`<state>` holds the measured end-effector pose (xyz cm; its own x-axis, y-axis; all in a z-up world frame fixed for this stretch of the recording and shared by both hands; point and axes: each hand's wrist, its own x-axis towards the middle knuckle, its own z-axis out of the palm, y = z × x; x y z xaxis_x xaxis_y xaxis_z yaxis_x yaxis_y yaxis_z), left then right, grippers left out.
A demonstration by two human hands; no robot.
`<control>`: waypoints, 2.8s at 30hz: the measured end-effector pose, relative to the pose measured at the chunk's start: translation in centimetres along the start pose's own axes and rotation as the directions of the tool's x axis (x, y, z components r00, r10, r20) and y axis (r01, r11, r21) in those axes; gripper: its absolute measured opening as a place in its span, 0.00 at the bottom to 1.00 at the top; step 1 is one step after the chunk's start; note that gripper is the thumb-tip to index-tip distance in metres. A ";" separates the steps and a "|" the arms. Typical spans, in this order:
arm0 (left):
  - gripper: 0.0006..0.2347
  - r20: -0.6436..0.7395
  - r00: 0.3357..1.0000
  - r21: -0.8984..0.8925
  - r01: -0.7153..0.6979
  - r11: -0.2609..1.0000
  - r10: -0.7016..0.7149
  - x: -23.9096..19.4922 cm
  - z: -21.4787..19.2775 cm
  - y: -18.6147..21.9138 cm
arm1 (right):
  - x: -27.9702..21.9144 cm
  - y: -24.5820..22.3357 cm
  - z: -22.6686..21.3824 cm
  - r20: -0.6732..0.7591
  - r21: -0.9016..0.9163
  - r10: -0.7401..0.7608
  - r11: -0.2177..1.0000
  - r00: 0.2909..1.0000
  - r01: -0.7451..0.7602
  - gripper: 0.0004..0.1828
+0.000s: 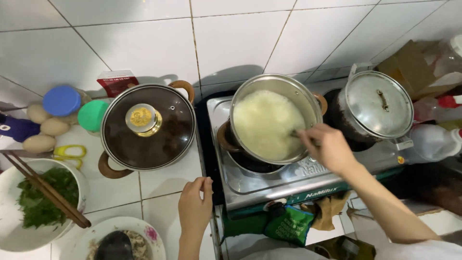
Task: The person stirs rice porridge in a pot and adds minced meat.
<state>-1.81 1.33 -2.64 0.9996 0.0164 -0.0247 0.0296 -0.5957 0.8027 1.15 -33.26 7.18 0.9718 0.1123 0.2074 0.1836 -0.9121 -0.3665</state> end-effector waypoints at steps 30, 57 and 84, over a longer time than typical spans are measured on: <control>0.12 0.068 0.996 0.003 0.062 0.998 -0.062 -0.9 -0.8 1.4 | 0.1 -0.4 0.5 -0.122 0.075 -0.001 0.997 0.993 0.010 0.13; 0.13 0.137 0.986 -0.065 0.108 0.992 -0.098 -0.2 0.1 2.0 | 5.7 -3.9 4.6 -0.096 0.268 0.109 0.960 0.989 -0.079 0.12; 0.13 0.130 0.988 -0.013 0.089 0.996 -0.087 0.6 -0.2 1.2 | 6.6 -2.1 5.3 -0.172 0.139 -0.034 0.989 0.984 0.058 0.10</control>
<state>-1.14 0.81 -1.55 0.9845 -0.0364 -0.1714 0.1187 -0.5811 0.8051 8.00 -28.46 4.51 0.9251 0.0734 0.3726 0.2585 -0.8405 -0.4762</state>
